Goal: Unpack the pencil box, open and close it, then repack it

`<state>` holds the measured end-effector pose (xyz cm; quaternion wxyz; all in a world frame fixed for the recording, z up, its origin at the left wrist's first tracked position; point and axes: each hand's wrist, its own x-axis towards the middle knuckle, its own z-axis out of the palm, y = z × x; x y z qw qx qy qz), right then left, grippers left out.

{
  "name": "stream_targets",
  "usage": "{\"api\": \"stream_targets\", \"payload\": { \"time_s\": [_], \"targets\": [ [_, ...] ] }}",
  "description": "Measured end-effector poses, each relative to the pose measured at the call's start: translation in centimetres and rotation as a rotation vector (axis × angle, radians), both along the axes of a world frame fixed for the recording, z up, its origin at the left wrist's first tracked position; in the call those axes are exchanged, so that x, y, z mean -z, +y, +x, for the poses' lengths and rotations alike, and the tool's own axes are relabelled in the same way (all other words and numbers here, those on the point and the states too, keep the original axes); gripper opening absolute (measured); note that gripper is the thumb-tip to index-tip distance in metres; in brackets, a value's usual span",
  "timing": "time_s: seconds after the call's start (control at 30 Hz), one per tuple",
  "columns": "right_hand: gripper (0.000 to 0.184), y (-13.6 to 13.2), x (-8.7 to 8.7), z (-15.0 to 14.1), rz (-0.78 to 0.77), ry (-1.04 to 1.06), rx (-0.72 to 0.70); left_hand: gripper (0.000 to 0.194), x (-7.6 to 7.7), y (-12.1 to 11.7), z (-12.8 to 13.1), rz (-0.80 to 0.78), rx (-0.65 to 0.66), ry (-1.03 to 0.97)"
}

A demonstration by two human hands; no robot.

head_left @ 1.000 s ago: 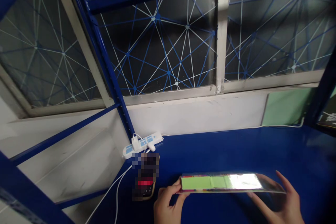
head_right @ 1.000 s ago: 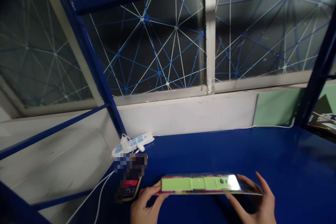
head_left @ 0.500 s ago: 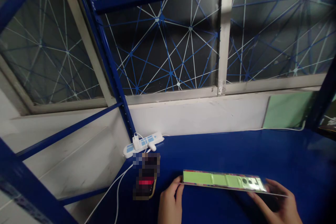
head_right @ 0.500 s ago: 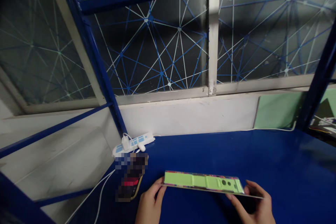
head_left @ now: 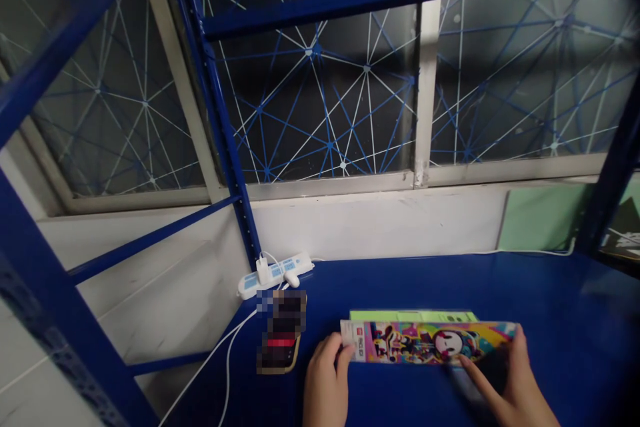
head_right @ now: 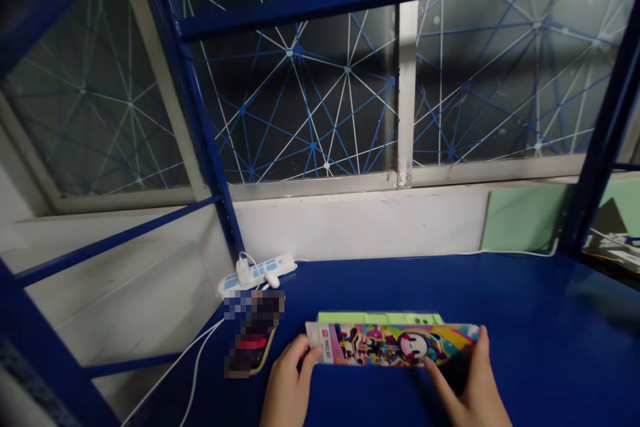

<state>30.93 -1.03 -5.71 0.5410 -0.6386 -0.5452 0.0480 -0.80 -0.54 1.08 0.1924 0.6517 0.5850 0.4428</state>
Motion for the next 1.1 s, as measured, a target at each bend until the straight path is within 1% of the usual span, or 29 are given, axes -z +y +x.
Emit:
{"api": "stream_targets", "payload": {
  "time_s": [0.1, 0.2, 0.27, 0.37, 0.47, 0.57, 0.63, 0.67, 0.7, 0.77, 0.8, 0.83, 0.9, 0.93, 1.0, 1.1],
  "targets": [
    [0.11, 0.0, -0.1, -0.1, -0.1, -0.075, -0.004, 0.029, -0.2, -0.1, 0.1, -0.023, 0.001, -0.012],
    [0.101, -0.1, -0.4, -0.2, -0.114, -0.113, -0.031, 0.038, -0.2, -0.1, 0.2, -0.036, -0.004, -0.014],
    [0.091, -0.3, -0.5, -0.2, -0.104, -0.159, -0.035, 0.043, 0.0, -0.1, 0.2, -0.044, -0.005, -0.011],
    [0.07, -0.3, -0.6, -0.2, -0.117, -0.272, -0.023, 0.05, 0.3, -0.1, 0.2, -0.055, -0.001, -0.012],
    [0.056, -0.2, -0.7, -0.4, -0.106, -0.394, -0.003, 0.051, 0.5, -0.2, 0.1, -0.057, 0.006, -0.046],
    [0.046, -0.4, -1.1, -1.3, -0.038, -0.519, 0.116, 0.047, 1.0, -0.2, 0.0, -0.057, -0.002, -0.077],
    [0.04, -0.7, -1.5, -2.7, 0.025, -0.589, 0.2, 0.045, 1.5, 0.0, -0.1, -0.052, -0.024, -0.102],
    [0.037, -0.9, -1.7, -3.7, 0.064, -0.618, 0.205, 0.045, 1.8, 0.1, -0.2, -0.057, -0.033, -0.123],
    [0.035, -1.1, -2.0, -4.8, 0.103, -0.648, 0.177, 0.045, 2.0, 0.1, -0.2, -0.07, -0.034, -0.148],
    [0.035, -1.3, -2.5, -7.4, 0.18, -0.734, 0.02, 0.046, 2.1, 0.2, -0.3, -0.111, -0.012, -0.179],
    [0.04, -1.3, -2.8, -8.7, 0.213, -0.797, -0.09, 0.046, 2.1, 0.2, -0.4, -0.127, 0.003, -0.18],
    [0.049, -1.3, -3.0, -9.9, 0.239, -0.869, -0.213, 0.045, 1.9, 0.2, -0.4, -0.132, 0.015, -0.176],
    [0.063, -1.2, -3.5, -11.7, 0.258, -0.941, -0.355, 0.046, 1.3, 0.0, -0.4, -0.119, 0.032, -0.167],
    [0.065, -1.2, -3.8, -12.3, 0.247, -0.95, -0.387, 0.047, 0.9, -0.1, -0.4, -0.114, 0.038, -0.167],
    [0.06, -1.3, -4.3, -12.6, 0.197, -0.934, -0.401, 0.051, 0.3, -0.4, -0.2, -0.121, 0.051, -0.176],
    [0.053, -1.6, -4.7, -11.1, 0.116, -0.91, -0.412, 0.053, -0.5, -0.8, 0.3, -0.148, 0.046, -0.192]
  ]
}}
